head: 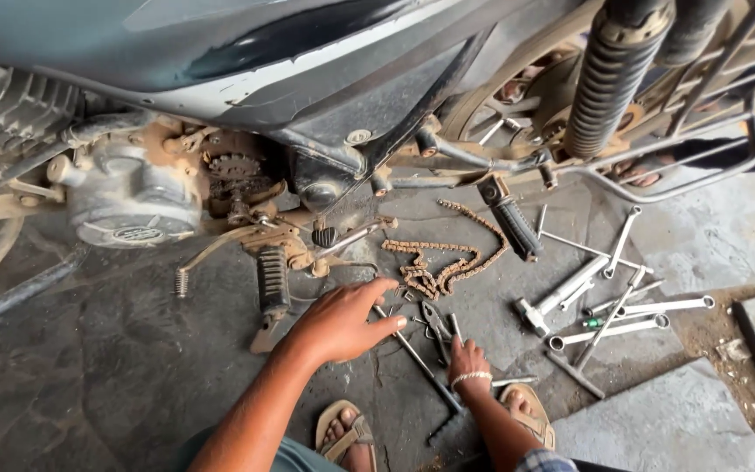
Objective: The person kneels beside a motorcycle and uses a T-handle socket wrench to loosen fasteners near the engine sprocket. They remove a plastic cover, detach the drive chain from the sprocket, work on the sprocket area by hand, and reposition the chain while continuing to work with the wrench.
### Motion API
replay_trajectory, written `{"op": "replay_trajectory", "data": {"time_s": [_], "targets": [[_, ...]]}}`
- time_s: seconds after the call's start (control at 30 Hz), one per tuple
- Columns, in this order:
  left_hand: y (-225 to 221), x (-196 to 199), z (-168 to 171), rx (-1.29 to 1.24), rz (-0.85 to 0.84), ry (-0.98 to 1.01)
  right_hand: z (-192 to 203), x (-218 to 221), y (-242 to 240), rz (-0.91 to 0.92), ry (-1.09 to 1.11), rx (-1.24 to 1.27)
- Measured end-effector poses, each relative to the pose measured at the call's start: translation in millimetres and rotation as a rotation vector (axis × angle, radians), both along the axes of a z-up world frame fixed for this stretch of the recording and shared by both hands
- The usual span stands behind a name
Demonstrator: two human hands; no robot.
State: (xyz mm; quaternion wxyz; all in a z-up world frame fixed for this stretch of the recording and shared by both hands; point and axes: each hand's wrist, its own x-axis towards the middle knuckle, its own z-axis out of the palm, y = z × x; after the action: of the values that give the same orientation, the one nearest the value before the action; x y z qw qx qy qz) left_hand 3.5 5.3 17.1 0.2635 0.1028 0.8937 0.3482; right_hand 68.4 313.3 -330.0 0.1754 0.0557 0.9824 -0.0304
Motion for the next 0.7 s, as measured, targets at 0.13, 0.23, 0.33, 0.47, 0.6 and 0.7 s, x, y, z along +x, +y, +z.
{"op": "replay_trajectory", "data": {"time_s": [0.13,0.23,0.33,0.47,0.6,0.7], "targets": [[-4.9,-3.4,-1.3,-0.02,0.058,-0.01,-20.4,-4.9,19.0,0.127,0.058,0.174],[-4.6,-3.2,-12.2,0.003,0.104,0.015,-22.3,15.5,-0.2,0.298,-0.177,0.164],[-8.4,-1.9,-12.4,-0.004,0.128,0.024,-30.6,34.9,-24.5,0.353,-0.348,0.098],[-21.2,-9.1,-44.1,-0.034,0.092,0.097,-26.3,39.3,-31.0,0.261,-0.239,0.132],[-34.6,-25.2,-58.7,0.016,0.21,0.104,-23.4,16.1,-20.9,0.361,-0.188,0.183],[-51.3,-30.5,-41.1,0.048,0.347,0.055,-40.1,-17.3,-17.3,0.241,-0.161,0.0]]}}
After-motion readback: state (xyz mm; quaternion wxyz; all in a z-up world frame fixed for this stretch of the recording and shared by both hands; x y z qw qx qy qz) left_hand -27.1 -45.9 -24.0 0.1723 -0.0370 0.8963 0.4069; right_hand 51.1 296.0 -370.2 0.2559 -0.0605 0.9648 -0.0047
